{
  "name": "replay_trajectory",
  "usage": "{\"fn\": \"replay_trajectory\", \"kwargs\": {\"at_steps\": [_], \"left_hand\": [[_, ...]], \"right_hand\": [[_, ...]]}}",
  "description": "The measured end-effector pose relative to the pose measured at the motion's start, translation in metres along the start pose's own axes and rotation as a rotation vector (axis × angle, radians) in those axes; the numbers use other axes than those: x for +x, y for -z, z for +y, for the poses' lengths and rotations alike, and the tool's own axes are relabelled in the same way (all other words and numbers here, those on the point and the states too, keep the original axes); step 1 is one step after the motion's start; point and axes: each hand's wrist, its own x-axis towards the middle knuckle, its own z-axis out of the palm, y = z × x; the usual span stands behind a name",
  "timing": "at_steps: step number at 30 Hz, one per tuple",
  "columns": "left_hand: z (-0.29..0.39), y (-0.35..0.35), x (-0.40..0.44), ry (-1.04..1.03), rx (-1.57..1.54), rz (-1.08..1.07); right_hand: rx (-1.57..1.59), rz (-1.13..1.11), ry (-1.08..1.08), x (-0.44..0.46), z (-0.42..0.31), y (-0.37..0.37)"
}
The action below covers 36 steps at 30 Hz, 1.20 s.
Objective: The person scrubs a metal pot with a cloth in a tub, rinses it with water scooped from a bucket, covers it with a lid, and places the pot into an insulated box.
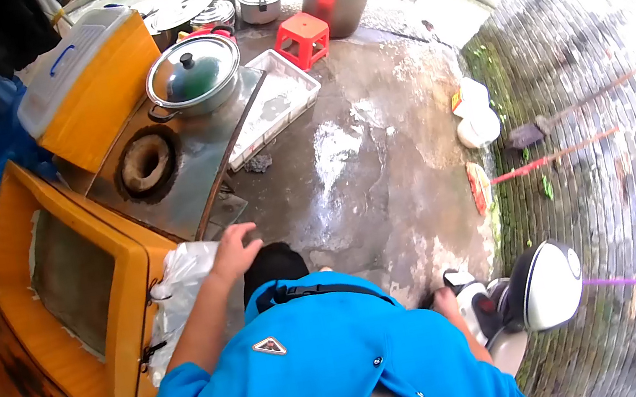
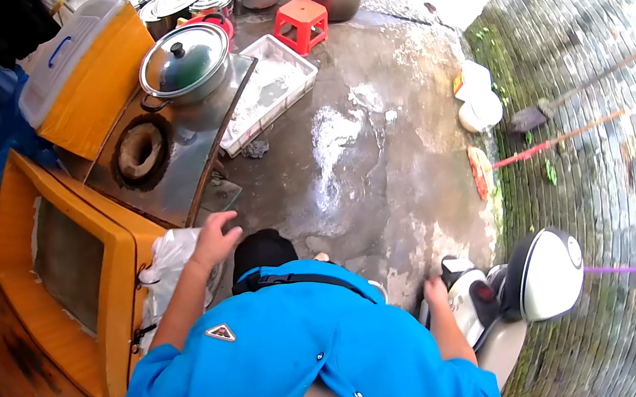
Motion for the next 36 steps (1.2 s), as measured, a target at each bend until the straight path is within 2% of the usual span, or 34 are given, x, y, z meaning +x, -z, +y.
{"fn": "replay_trajectory", "kwargs": {"at_steps": [1,2,3,4,5,7,9,11,13,14,15,17,19,20,21,23,24,25,27,29,31,32,33,34,35,36], "left_hand": [[0.007,0.005,0.022,0.080,-0.020,0.009],[0.009,0.007,0.040,0.130,-0.123,0.033],[0.009,0.010,0.057,0.175,-0.223,0.057],[0.004,0.011,0.072,0.173,-0.214,0.077],[0.004,0.015,0.086,0.171,-0.208,0.083],[0.003,0.018,0.112,0.244,-0.079,0.002],[-0.011,0.008,0.138,0.273,0.013,-0.067],[-0.041,-0.016,0.171,0.270,0.056,-0.160],[-0.060,-0.037,0.216,0.325,0.188,-0.360],[-0.071,-0.050,0.237,0.229,0.184,-0.379],[-0.085,-0.066,0.257,0.257,0.166,-0.395],[-0.100,-0.086,0.316,0.083,0.059,-0.592],[-0.058,-0.079,0.371,0.062,0.157,-0.523],[-0.046,-0.079,0.398,0.028,0.128,-0.534],[-0.045,-0.084,0.424,0.041,0.114,-0.530],[-0.051,-0.101,0.477,0.153,-0.091,-0.516],[-0.029,-0.091,0.492,0.005,0.039,-0.374],[-0.026,-0.094,0.511,0.028,0.028,-0.355],[-0.029,-0.107,0.546,0.067,-0.006,-0.230],[-0.043,-0.132,0.569,0.159,-0.026,-0.169],[-0.054,-0.155,0.591,0.371,-0.019,-0.036],[-0.062,-0.166,0.602,0.468,-0.059,-0.076],[-0.070,-0.176,0.614,0.485,-0.058,-0.089],[-0.080,-0.185,0.628,0.639,-0.173,-0.040],[-0.092,-0.196,0.642,0.796,-0.293,0.018],[-0.113,-0.210,0.651,0.827,-0.485,0.122]], "right_hand": [[-0.075,0.100,0.103,0.058,-0.037,0.012],[-0.186,-0.046,0.167,0.114,-0.096,0.041],[-0.187,0.032,0.285,0.159,-0.145,0.055],[-0.107,0.116,0.407,0.190,-0.202,0.071],[-0.043,0.166,0.440,0.213,-0.259,0.086],[0.278,0.161,0.591,0.238,-0.351,0.103],[0.443,0.044,0.623,0.265,-0.407,0.090],[0.398,-0.085,0.768,0.285,-0.431,0.058],[-0.078,-0.260,0.805,0.301,-0.426,0.027],[-0.145,-0.431,0.801,0.295,-0.421,0.029],[-0.510,-0.510,0.761,0.292,-0.417,0.030],[-0.591,-0.728,0.646,0.324,-0.386,0.014],[-0.507,-0.663,0.594,0.350,-0.421,0.045],[-0.423,-0.584,0.539,0.359,-0.442,0.066],[-0.439,-0.596,0.541,0.372,-0.459,0.081],[-0.182,-0.659,0.467,0.408,-0.493,0.105],[-0.157,-0.819,0.511,0.427,-0.507,0.119],[-0.180,-0.837,0.525,0.450,-0.516,0.128],[-0.298,-1.192,0.550,0.496,-0.522,0.140],[-0.306,-1.308,0.567,0.561,-0.531,0.137],[-0.375,-1.577,0.418,0.622,-0.562,0.125],[-0.376,-1.601,0.413,0.646,-0.577,0.112],[-0.628,-1.727,0.437,0.666,-0.601,0.098],[-0.890,-1.831,0.467,0.686,-0.621,0.081],[-0.891,-1.833,0.330,0.708,-0.632,0.059],[-0.988,-1.839,0.179,0.729,-0.647,0.026]]}}
